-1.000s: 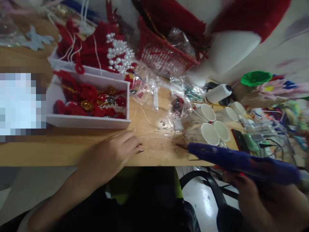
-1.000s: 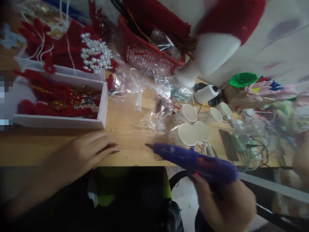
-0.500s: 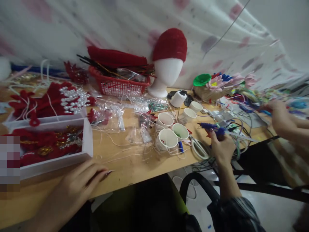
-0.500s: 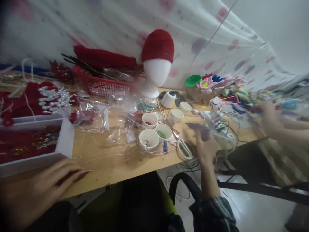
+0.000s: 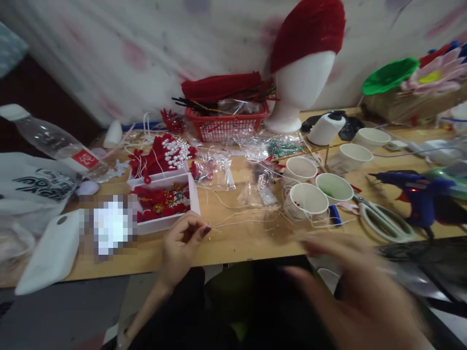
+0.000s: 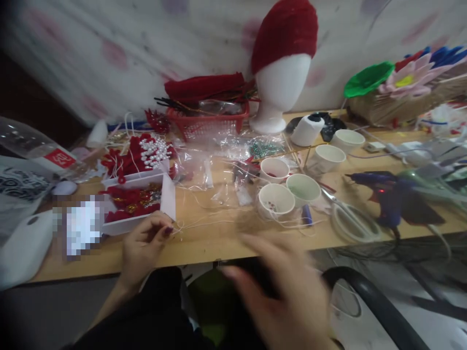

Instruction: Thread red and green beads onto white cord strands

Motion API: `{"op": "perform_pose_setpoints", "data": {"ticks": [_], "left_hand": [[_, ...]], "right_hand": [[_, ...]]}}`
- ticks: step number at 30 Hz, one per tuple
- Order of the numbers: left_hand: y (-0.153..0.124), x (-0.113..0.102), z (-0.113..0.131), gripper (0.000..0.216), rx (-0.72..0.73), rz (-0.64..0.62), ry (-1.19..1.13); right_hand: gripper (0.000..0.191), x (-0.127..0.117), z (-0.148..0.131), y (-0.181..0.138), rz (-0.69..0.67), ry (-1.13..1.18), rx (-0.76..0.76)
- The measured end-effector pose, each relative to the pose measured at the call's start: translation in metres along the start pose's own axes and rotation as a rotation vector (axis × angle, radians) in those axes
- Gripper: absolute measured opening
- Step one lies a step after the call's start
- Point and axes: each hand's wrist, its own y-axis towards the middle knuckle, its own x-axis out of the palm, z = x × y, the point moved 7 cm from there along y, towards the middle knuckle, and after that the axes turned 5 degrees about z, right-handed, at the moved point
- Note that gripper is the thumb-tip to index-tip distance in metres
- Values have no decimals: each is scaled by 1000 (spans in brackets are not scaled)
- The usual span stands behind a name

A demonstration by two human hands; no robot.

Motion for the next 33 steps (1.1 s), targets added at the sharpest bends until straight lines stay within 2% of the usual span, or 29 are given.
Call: {"op": "perform_pose_setpoints", "data": {"ticks": [3,4,6,9,12,14,15,17,19,20,21,22,23,25,30,33], "left_hand": [[-1,-2,5,18,-45,-15,-37],[-2,-3,7,19,-50,-22,-45],[-4,-5,8,19,-59,-42,-55],[-6,-7,6,19,-53,-51,-36],[-4,-3,5,19,-25,-55,23],[-5,-1,14,17,80,-89,112],[-7,-3,21,15,177,-98,193],[-15,-19,38,8,429,-54,420],[-25,-52,47,13,634,129,677],[-26,-74,45,15,637,250,781],[-26,-102,40,13,590,408,848],[-23,-130,28,15,422,535,908],[-18,-150,15,24,314,546,936],[-6,-173,-10,35,203,451,954],[9,-186,-63,64,11,264,902],[6,-186,-71,72,-81,264,851]], "right_hand": [[25,85,-39,16,-163,178,-193],[22,103,-43,20,-180,231,-198],[15,125,-46,25,-191,310,-199],[10,131,-43,22,-186,374,-189],[9,127,-37,20,-181,329,-187],[9,124,-33,22,-178,303,-189],[10,123,-31,24,-175,300,-192],[13,121,-28,27,-168,301,-204],[17,119,-24,30,-151,292,-215],[18,119,-21,30,-144,285,-215],[20,118,-17,30,-139,279,-216],[22,119,-14,29,-139,273,-219],[23,121,-11,27,-146,270,-224],[27,125,-5,23,-169,265,-240],[25,132,1,19,-195,277,-267],[17,134,0,22,-202,303,-275]]}}
